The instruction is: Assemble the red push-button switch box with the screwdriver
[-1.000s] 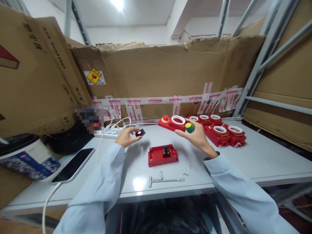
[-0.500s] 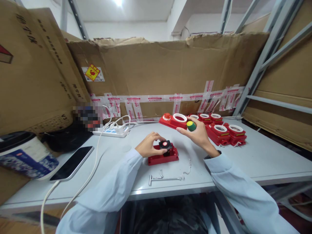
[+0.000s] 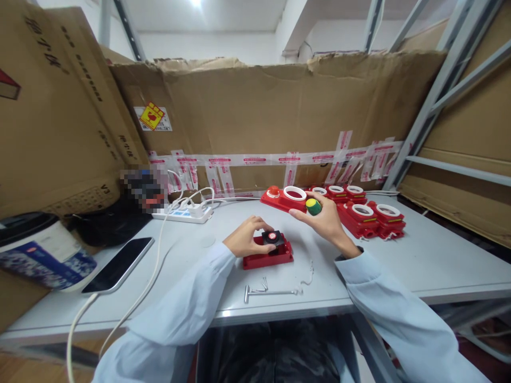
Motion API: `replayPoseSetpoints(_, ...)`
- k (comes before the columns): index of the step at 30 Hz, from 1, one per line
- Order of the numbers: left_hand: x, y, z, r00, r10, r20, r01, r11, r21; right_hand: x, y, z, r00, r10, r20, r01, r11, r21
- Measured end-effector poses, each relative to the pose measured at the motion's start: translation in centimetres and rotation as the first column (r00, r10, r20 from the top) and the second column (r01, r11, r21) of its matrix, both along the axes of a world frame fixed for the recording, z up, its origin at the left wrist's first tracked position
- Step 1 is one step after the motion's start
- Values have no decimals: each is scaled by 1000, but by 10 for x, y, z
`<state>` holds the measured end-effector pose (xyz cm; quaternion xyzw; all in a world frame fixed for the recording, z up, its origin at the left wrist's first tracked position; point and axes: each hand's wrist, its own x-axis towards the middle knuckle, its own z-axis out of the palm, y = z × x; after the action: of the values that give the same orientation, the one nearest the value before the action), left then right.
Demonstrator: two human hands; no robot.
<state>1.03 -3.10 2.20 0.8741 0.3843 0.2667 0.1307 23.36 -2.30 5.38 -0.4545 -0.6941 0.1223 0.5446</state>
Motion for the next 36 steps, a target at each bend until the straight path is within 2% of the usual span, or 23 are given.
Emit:
replayPoseSetpoints(5,-14,-2,12,999,25,24,-24,1000,-18,1,1,0,1000,-22,8,22,1000,11)
replayPoseSetpoints(7,-35,-1,17,997,73,17,-73,997,10,2,1,0,999,-30,11,30,1000,10)
replayPoseSetpoints(9,-65,2,16,980,191,-64,-189,981,32,2,1,0,1000,-28,9,28,1000,10)
replayPoseSetpoints(11,-95,6,9,930,317,-184,-325,946,-10,2,1,0,1000,-19,6,19,1000,13)
replayPoseSetpoints(14,-129,12,-10,845,442,-301,-484,872,-79,2,1,0,1000,5,4,-5,1000,14)
replayPoseSetpoints(16,-139,15,-21,822,478,-311,-527,845,-93,2,0,0,1000,17,7,-17,1000,11)
replayPoseSetpoints(19,-141,20,-29,822,476,-314,-526,845,-96,2,-1,1,1000,18,12,-18,1000,6)
replayPoseSetpoints(23,-138,20,-26,838,460,-293,-502,861,-83,1,-2,2,1000,14,11,-14,1000,-12)
replayPoseSetpoints(26,-123,12,-10,921,376,-105,-384,921,-68,1,-2,2,1000,6,12,-6,1000,-6)
replayPoseSetpoints(29,-86,0,12,973,209,93,-210,978,0,2,-1,2,1000,-5,21,4,1000,15)
replayPoseSetpoints(32,-38,-9,28,987,34,155,-42,998,49,3,1,1,1000,-16,25,15,999,33)
replayPoseSetpoints(36,5,-9,27,985,-63,163,58,998,34,4,1,0,1000,-22,22,21,999,41)
